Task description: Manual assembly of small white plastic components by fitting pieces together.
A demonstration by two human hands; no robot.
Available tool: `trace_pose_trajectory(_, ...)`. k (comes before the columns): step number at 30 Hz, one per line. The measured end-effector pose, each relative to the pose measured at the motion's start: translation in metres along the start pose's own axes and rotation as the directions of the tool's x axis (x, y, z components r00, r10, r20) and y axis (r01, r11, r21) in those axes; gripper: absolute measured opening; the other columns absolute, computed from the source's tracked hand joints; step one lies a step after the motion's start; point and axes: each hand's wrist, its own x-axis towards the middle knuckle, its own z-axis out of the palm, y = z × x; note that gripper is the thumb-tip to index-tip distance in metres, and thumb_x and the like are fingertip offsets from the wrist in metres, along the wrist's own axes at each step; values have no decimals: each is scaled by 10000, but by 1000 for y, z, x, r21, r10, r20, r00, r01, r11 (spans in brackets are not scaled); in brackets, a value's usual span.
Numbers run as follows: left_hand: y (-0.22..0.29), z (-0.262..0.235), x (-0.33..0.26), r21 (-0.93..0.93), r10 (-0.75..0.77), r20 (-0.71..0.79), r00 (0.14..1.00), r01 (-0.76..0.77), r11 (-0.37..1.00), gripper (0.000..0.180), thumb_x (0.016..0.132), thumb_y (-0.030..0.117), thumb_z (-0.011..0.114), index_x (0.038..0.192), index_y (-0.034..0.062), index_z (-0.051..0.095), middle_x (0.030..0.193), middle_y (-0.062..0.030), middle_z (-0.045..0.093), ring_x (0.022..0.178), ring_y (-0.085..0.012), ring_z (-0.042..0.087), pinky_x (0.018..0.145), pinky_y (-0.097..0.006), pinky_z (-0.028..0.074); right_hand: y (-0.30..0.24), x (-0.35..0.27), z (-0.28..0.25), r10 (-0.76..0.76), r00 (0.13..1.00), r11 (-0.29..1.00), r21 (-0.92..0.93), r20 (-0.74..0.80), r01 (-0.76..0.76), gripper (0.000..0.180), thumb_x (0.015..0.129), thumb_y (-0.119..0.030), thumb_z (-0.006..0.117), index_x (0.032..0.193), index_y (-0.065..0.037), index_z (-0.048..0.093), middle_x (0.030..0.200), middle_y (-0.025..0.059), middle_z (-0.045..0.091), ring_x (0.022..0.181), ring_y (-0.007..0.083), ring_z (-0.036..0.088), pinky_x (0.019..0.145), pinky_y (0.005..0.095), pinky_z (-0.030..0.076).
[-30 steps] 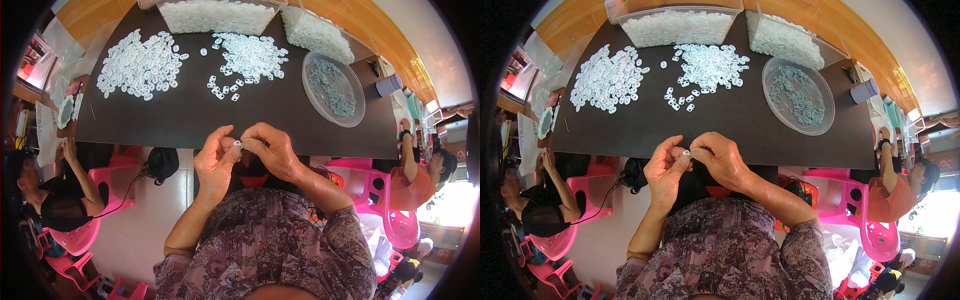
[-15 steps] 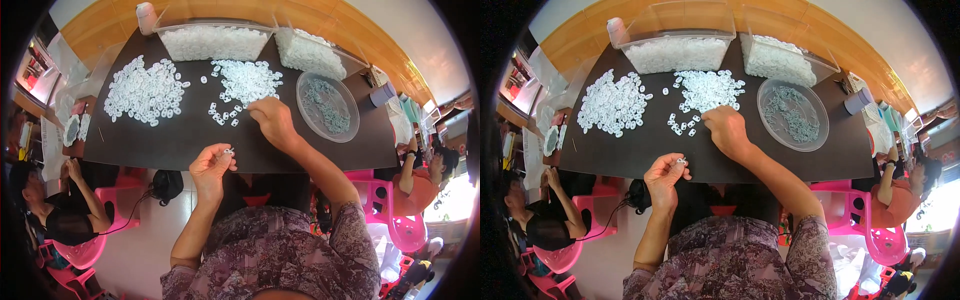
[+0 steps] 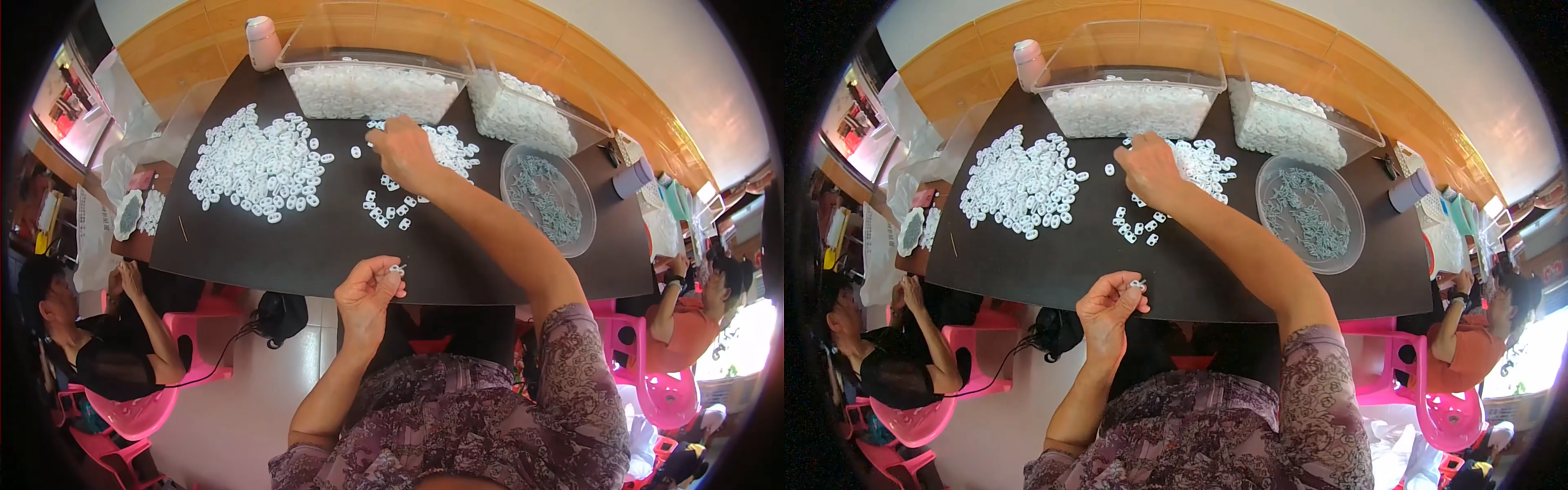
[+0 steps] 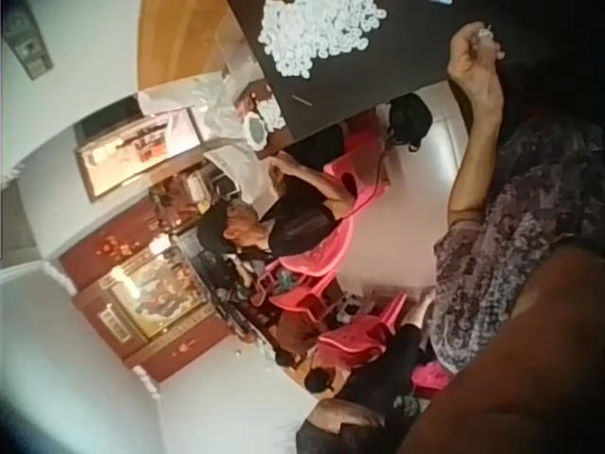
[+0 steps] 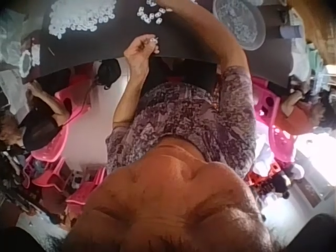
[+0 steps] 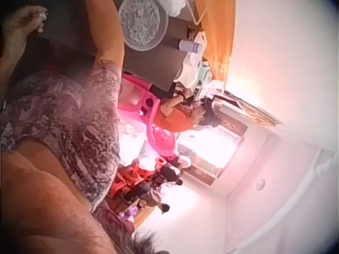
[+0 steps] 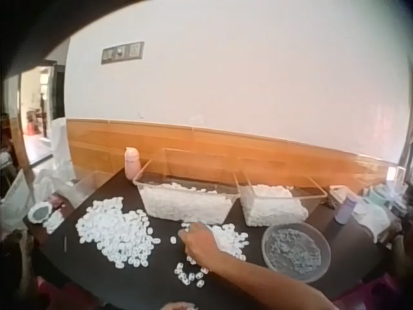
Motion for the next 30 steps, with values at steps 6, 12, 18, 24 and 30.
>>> trace_pose_trajectory(6,0,-2,0,-24,14,18,1000,-13,1000,169,831,-4,617,988,-66,602,826,-88,624,668,-118,579,637,-248,519,13,5,-3,32,987,999,-41,157,-25,81,637,-32,610,708,-57,639,751,163,578,778,327,550,676,414,456)
trace_pose_trajectory(12,-1,-8,-1,3,18,42,999,-18,1000,173,831,-1,620,991,-64,602,836,-87,628,679,-117,586,642,-243,515,-5,15,18,80,981,994,58,179,-91,90,742,-146,628,712,-61,628,708,154,563,744,331,554,663,426,459)
trace_pose_trajectory(18,0,-1,-1,-53,-6,11,1000,7,999,171,828,-1,625,986,-65,604,846,-94,634,688,-118,593,641,-240,514,-20,22,31,28,951,995,-99,308,3,65,701,-91,616,695,-39,655,741,159,619,815,332,584,714,411,476)
trace_pose_trajectory(24,0,-3,-2,-28,7,10,1000,-7,1000,158,825,-4,626,970,-63,607,825,-88,629,668,-120,588,630,-241,513,-17,-4,-5,67,963,960,247,263,-134,77,773,-55,564,796,-2,614,750,131,609,727,245,580,666,332,471)
trace_pose_trajectory(30,6,-2,1,18,-28,-33,999,29,999,151,822,2,626,958,-62,608,797,-89,624,635,-128,577,594,-253,510,-49,-50,-94,241,721,260,672,650,-693,155,834,-117,579,929,-10,639,748,16,618,661,48,523,584,188,422)
